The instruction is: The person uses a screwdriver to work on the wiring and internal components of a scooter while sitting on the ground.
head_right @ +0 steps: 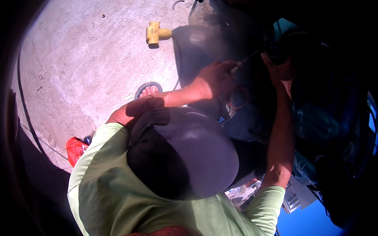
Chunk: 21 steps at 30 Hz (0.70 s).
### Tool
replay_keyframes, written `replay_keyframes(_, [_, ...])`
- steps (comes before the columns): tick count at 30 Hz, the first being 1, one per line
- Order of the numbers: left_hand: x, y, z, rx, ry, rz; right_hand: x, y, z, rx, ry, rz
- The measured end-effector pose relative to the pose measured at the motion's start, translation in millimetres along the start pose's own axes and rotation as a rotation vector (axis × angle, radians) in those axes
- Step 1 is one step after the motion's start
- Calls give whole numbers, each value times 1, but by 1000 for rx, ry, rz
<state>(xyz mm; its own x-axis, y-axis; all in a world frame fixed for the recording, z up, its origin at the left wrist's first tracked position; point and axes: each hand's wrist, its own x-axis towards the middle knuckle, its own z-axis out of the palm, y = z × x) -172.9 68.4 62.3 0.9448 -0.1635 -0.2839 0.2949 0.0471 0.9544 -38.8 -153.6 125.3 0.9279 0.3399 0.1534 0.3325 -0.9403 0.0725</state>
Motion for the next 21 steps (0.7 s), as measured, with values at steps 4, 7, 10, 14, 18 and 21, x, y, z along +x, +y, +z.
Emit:
replay_keyframes(4, [10, 2, -1, -700, -132, -409, 3, 2, -2, 37, -12, -27])
replay_keyframes(7, [22, -16, -5, -1003, -201, -762, 3, 2, -3, 48, -21, -34])
replay_keyframes(10, [20, -9, -12, -912, -256, -670, 3, 3, -2, 44, -23, -26])
replay_keyframes(14, [26, -21, -9, -90, -61, -159, 1, 5, 5, 18, -39, 24])
replay_keyframes(18, [20, -14, -10, 328, 233, 197, 0, 18, 11, -12, -21, -1])
replay_keyframes(21, [21, -5, -14, -221, 121, -147, 1, 17, 12, -12, 83, -81])
